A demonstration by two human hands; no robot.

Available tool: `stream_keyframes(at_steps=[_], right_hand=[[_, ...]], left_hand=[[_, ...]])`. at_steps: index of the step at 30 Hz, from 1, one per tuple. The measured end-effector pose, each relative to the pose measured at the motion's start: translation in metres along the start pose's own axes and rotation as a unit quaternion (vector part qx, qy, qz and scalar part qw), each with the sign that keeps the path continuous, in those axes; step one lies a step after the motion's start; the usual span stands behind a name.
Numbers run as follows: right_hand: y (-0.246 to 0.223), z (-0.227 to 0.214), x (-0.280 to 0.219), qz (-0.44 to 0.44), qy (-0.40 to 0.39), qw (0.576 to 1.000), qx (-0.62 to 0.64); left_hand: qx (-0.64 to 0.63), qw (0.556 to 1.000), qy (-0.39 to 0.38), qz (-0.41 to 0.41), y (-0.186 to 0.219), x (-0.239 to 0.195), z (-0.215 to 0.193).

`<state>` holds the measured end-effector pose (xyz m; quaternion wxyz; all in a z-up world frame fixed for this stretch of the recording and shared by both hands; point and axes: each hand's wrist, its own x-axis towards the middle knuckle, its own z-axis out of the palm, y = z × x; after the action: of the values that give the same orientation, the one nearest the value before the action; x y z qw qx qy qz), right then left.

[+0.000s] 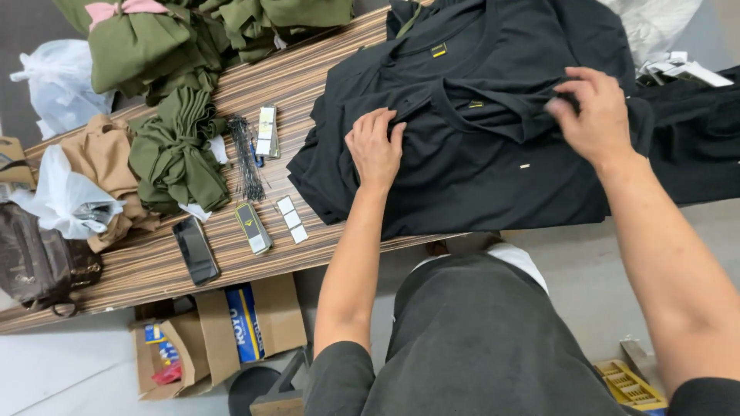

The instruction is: The person attaches tags to black shirts by threading a string through the collar and securing it with a plastic fastener. The person then folds the shirts and places them on a pile. The person also handles stacks of tags and fasteners on the table.

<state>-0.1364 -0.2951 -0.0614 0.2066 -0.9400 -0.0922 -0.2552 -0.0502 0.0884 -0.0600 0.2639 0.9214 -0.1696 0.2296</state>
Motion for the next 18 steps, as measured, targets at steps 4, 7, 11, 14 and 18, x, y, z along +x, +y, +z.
stream_keyframes(at_steps=[4, 7, 11, 14, 18], right_hand=[[-0.003, 0.02, -0.009, -0.033, -0.074, 0.994, -0.078], [0.0, 0.026, -0.008, 0.001, -0.032, 0.999, -0.035], [0.012, 0.029, -0.003, -0.033, 0.071, 0.997, 0.025], [0.027, 0.026, 0.016, -0.011, 0.115, 0.989, 0.093], [0.029, 0.023, 0.067, -0.034, 0.16, 0.974, 0.156]], left_hand=[[-0.043, 0.997, -0.017, -0.061, 0.004, 0.002, 0.002], [-0.033, 0.996, -0.018, -0.079, 0.006, 0.006, 0.004], [-0.09, 0.992, 0.014, -0.091, 0.006, 0.009, -0.007], [-0.117, 0.986, 0.062, -0.099, 0.005, 0.011, -0.015], [-0.128, 0.969, 0.144, -0.157, 0.022, 0.015, -0.049]])
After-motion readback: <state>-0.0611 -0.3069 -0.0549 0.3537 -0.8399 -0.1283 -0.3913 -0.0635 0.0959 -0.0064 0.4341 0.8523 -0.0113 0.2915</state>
